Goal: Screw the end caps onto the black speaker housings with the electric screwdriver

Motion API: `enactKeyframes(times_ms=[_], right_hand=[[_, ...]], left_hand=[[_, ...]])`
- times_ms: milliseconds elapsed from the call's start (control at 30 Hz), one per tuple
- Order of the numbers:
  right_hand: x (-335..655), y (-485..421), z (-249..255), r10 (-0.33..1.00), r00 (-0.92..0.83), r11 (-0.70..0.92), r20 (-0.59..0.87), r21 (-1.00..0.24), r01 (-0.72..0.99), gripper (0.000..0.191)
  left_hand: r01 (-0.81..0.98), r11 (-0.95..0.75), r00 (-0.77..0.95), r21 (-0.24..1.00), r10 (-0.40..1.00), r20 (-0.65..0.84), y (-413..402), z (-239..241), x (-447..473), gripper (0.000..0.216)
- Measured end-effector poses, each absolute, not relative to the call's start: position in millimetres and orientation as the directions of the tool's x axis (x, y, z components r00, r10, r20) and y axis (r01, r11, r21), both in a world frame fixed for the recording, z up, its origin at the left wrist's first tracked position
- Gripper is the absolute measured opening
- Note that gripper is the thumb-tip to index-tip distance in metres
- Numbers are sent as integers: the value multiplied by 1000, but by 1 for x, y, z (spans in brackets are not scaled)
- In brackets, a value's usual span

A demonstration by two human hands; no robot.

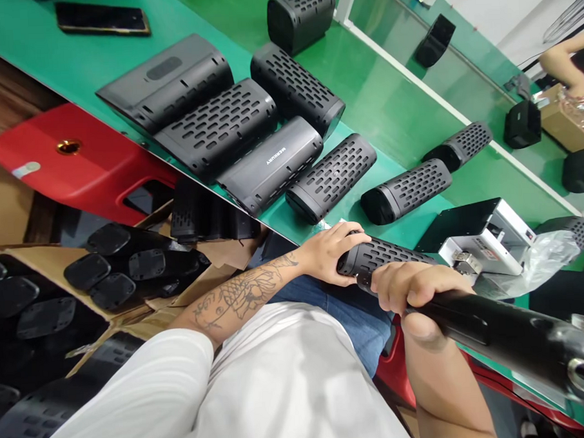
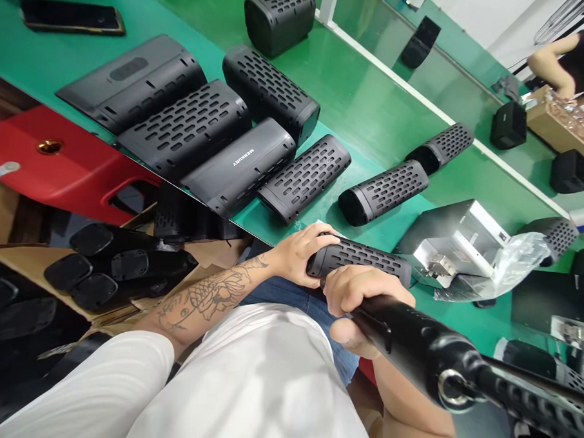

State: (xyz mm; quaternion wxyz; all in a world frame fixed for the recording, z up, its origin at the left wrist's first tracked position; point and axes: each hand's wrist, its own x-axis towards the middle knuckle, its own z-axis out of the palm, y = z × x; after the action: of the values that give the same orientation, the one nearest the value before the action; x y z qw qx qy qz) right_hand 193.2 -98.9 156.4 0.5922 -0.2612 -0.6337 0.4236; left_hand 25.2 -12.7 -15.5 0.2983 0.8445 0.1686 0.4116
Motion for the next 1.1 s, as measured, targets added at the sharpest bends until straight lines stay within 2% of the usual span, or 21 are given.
enactKeyframes(times_ms=[100,233,300,400,433,500,600,700,800,867,933,1000,1067,1100], right_hand=[[190,-97,151,826,-189,510,532,-846,-153,25],[195,-97,157,809,-175,544,561,-828,-137,41],[215,-99,169,788,-149,579,597,-801,-150,36],[270,-103,191,799,35,601,600,-796,-72,34],[291,-103,195,771,190,614,607,-789,28,41],[333,-98,198,592,492,585,638,-760,282,47],[376,-83,185,386,643,542,662,-726,423,41],[394,-73,165,383,665,514,641,-746,423,36],[398,-74,152,420,668,491,614,-773,402,35],[397,-78,148,435,665,489,607,-780,391,36],[394,-81,149,452,662,484,597,-788,380,34],[389,-86,154,454,662,488,596,-788,375,36],[384,-96,163,439,668,500,601,-781,374,42],[383,-103,168,419,674,514,609,-771,376,43]], left_hand=[[47,-781,595,623,523,610,-11,-16,24,103],[114,-812,550,573,532,644,-27,-23,21,99],[206,-803,504,560,577,642,-48,-28,19,104],[326,-794,451,513,608,653,-89,-37,12,113],[335,-805,460,489,593,661,-102,-38,9,113],[291,-852,516,435,522,679,-123,-38,3,108],[169,-907,655,385,395,644,-137,-29,-4,95],[92,-942,786,321,267,557,-129,-5,0,82],[25,-987,853,159,104,512,-99,36,20,69],[-37,-996,906,83,2,424,-72,66,41,79],[-111,-990,950,81,-82,301,-46,89,65,98],[-168,-982,969,91,-147,200,-29,102,87,103],[-129,-990,981,59,-118,157,-24,104,102,109],[-62,-997,986,35,-56,160,-25,102,106,114]])
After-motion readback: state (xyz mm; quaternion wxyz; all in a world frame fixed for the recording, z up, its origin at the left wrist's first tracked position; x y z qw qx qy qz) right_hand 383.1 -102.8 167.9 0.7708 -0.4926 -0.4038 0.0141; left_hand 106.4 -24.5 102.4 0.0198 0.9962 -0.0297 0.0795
